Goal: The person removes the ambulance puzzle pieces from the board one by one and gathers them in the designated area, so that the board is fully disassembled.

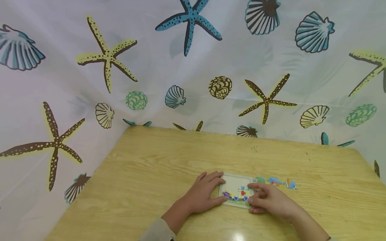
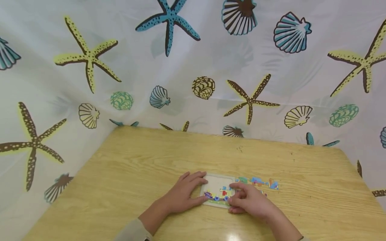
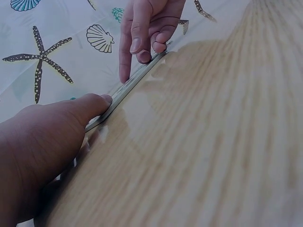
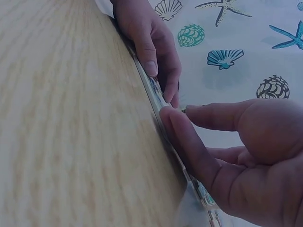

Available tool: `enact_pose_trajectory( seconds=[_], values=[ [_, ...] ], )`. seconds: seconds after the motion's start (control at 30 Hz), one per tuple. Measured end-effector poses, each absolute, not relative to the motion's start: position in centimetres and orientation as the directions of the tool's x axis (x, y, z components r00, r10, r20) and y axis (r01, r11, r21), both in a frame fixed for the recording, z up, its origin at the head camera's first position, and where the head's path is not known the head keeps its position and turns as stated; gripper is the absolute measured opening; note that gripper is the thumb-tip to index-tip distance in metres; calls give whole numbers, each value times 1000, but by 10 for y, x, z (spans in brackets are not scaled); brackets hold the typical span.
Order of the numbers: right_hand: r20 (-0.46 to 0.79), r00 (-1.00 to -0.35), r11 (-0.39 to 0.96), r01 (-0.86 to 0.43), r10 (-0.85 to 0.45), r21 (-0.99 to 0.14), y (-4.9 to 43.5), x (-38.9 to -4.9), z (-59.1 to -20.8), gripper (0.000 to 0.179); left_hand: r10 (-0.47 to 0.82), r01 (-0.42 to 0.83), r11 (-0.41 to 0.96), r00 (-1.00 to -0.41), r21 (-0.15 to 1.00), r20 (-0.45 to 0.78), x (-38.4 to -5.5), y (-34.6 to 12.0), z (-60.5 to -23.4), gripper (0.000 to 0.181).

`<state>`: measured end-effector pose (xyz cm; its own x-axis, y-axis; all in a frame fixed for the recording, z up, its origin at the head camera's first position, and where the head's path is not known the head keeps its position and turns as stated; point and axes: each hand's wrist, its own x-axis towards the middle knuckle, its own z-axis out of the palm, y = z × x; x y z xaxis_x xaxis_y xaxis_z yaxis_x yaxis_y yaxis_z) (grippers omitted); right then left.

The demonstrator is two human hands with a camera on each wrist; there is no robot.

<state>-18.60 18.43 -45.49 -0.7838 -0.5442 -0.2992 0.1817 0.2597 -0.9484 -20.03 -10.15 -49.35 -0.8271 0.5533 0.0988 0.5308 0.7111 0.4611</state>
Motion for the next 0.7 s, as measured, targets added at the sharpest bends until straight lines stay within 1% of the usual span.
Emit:
enact_pose_trajectory(
  seconds=[0.13,0.43,0.7],
  values=[
    [-323,-787,274,203,-525,-940,182,-189,-450,67,545,528,723,-832,446,102,-201,-101,-491,57],
    [-363,-795,300,238,-487,-924,178,-193,-449,51,523,501,728,-847,467,93,-197,-97,-491,55],
    [-329,-827,282,216,-457,-935,174,-195,-451,42,521,504,733,-848,457,99,-198,-96,-489,55]
  ],
)
